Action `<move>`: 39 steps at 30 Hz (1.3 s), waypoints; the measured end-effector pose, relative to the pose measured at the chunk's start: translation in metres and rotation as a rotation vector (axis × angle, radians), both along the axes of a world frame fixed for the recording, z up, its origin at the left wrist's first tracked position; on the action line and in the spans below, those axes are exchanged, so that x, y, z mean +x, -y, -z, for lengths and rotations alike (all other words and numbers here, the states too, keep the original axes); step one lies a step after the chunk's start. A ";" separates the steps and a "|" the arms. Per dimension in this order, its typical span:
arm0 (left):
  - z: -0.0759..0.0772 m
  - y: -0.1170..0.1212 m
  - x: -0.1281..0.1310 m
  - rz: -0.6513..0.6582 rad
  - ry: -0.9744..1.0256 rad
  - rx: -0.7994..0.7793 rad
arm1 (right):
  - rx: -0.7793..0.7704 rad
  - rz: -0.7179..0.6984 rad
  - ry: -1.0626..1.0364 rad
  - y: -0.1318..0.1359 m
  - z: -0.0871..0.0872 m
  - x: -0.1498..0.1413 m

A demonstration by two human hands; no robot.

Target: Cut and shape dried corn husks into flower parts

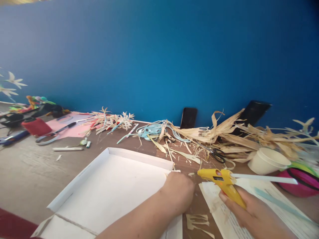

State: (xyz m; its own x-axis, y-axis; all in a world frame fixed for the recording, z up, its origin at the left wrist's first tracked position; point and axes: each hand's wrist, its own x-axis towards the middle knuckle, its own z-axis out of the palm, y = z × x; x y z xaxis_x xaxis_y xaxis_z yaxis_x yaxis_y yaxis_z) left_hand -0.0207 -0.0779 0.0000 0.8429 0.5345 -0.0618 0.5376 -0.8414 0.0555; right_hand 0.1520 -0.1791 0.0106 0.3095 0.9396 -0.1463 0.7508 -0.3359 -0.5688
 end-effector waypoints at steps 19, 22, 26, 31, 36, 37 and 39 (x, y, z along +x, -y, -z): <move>-0.004 0.001 0.002 -0.043 -0.036 -0.041 | 0.050 0.030 0.036 0.004 0.002 0.008; -0.006 0.001 0.002 -0.047 -0.053 -0.055 | 0.049 0.034 0.069 0.005 0.004 0.011; -0.009 0.002 0.002 -0.047 -0.055 -0.060 | 0.040 0.028 0.100 0.007 0.005 0.014; -0.009 0.002 0.002 -0.054 -0.049 -0.064 | 0.062 0.037 0.091 0.008 0.003 0.013; -0.006 0.002 0.002 -0.053 -0.037 -0.062 | 0.061 0.025 0.125 0.008 0.004 0.015; -0.005 0.002 0.002 -0.051 -0.033 -0.058 | 0.054 0.024 0.126 0.008 0.005 0.015; -0.004 0.002 0.002 -0.046 -0.032 -0.050 | 0.043 0.026 0.127 0.008 0.006 0.016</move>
State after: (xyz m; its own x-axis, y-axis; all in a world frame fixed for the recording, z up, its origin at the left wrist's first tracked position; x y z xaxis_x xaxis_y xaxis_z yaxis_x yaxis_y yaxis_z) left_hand -0.0189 -0.0799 0.0040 0.8148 0.5681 -0.1156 0.5776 -0.8125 0.0789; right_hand 0.1682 -0.1875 0.0046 0.3477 0.9354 -0.0638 0.8088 -0.3337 -0.4842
